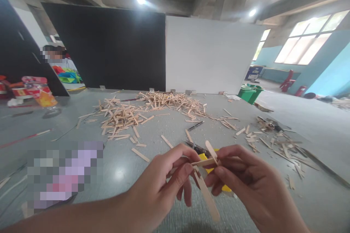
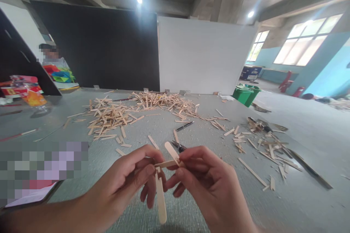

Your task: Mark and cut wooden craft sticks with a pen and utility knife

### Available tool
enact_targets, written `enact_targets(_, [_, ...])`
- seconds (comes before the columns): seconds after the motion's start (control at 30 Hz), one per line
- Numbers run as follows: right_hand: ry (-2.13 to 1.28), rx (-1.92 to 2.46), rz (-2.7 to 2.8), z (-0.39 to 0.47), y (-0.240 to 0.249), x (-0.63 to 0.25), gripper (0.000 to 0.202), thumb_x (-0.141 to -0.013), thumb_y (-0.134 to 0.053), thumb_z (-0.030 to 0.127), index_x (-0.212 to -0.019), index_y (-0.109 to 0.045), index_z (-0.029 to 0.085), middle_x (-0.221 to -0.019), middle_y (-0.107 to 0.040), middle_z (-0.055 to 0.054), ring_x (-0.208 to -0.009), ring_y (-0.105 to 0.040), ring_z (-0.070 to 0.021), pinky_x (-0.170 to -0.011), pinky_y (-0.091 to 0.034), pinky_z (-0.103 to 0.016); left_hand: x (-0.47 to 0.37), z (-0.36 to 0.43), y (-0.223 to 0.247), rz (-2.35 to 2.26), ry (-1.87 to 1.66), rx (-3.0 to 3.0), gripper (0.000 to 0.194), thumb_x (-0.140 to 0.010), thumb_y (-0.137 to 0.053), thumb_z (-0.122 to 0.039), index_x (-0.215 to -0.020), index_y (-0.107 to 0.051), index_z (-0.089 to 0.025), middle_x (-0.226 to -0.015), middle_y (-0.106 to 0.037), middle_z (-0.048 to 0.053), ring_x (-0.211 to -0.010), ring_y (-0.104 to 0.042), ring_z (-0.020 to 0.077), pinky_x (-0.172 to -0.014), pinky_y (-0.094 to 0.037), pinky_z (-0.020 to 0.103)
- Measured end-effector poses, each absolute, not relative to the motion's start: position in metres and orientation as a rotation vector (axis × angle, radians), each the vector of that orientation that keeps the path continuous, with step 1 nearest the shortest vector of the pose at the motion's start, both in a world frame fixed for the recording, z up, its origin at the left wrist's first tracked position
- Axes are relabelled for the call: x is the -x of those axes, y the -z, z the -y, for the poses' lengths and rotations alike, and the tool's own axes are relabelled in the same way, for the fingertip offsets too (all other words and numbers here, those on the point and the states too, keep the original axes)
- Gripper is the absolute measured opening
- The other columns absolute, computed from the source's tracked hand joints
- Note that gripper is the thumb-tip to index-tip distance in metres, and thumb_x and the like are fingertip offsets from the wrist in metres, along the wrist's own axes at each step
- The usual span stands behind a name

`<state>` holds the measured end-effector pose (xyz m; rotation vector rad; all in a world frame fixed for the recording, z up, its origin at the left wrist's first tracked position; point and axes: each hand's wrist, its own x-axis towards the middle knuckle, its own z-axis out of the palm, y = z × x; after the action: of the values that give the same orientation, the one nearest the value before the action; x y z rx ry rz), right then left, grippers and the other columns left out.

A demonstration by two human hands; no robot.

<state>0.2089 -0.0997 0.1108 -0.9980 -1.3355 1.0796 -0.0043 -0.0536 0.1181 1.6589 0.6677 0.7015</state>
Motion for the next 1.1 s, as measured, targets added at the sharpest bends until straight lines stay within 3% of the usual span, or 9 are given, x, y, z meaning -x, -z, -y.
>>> enact_targets(0.23, [-1.271, 0.974, 1.224, 0.096, -0.114, -0.212, 0.022, -0.093, -0.079, 0.041, -0.089, -0.079, 0.02, -0.076, -0.076, -0.005, -0.053, -0.067, -0.012, -0.046, -0.059, -0.019, 0.004, 0.054, -0.121, -0.632, -0.72, -1.669, 0.027, -0.11, -0.047, -0.047, -0.112, -0.062, -0.025, -0.082, -0.065, 0.0, -0.068, -0.061, 0.0127, -0.065, -0.05, 0.026])
enact_targets(0.43, [-1.777, 0.774, 0.959, 0.094, -0.121, -0.213, 0.026, -0.092, -0.081, 0.041, -0.083, -0.073, 0.019, -0.069, -0.067, 0.002, -0.039, -0.042, -0.0015, -0.033, -0.043, -0.007, 0.009, 0.056, -0.12, -0.623, -0.706, -1.69, 0.025, -0.11, -0.047, -0.045, -0.111, -0.062, -0.026, -0.086, -0.069, 0.001, -0.071, -0.063, 0.0133, -0.065, -0.049, 0.026])
enact_targets(0.73, [-1.993, 0.731, 0.993, 0.097, -0.117, -0.212, 0.032, -0.093, -0.08, 0.042, -0.091, -0.06, 0.018, -0.063, -0.069, 0.002, -0.037, -0.047, 0.0009, -0.039, -0.039, -0.004, 0.008, 0.057, -0.125, -0.427, -0.683, -1.684, 0.026, -0.11, -0.048, -0.043, -0.107, -0.061, -0.02, -0.087, -0.064, 0.004, -0.068, -0.058, 0.012, -0.066, -0.052, 0.024])
enact_targets(0.87, [-1.932, 0.776, 1.054, 0.095, -0.103, -0.208, 0.037, -0.092, -0.081, 0.047, -0.089, -0.058, 0.018, -0.065, -0.069, 0.001, -0.039, -0.055, -0.0032, -0.037, -0.042, -0.009, 0.007, 0.063, -0.125, -0.359, -0.692, -1.708, 0.02, -0.112, -0.042, -0.038, -0.109, -0.052, -0.022, -0.088, -0.067, 0.004, -0.072, -0.056, 0.0122, -0.07, -0.051, 0.024])
enact_targets(1.03, [-1.837, 0.887, 1.134, 0.098, -0.101, -0.204, 0.045, -0.088, -0.082, 0.054, -0.089, -0.056, 0.018, -0.072, -0.066, 0.002, -0.039, -0.043, 0.0024, -0.034, -0.029, -0.005, 0.007, 0.069, -0.121, -0.47, -0.655, -1.59, 0.032, -0.108, -0.046, -0.055, -0.118, -0.04, -0.025, -0.089, -0.065, 0.001, -0.072, -0.055, 0.0115, -0.068, -0.048, 0.024])
enact_targets(1.1, [-1.804, 0.88, 1.167, 0.099, -0.105, -0.202, 0.044, -0.089, -0.081, 0.055, -0.089, -0.056, 0.018, -0.077, -0.065, 0.002, -0.039, -0.043, 0.0028, -0.035, -0.033, -0.006, 0.006, 0.068, -0.119, -0.511, -0.679, -1.546, 0.031, -0.108, -0.048, -0.055, -0.117, -0.043, -0.026, -0.089, -0.062, -0.001, -0.074, -0.057, 0.0109, -0.069, -0.048, 0.024])
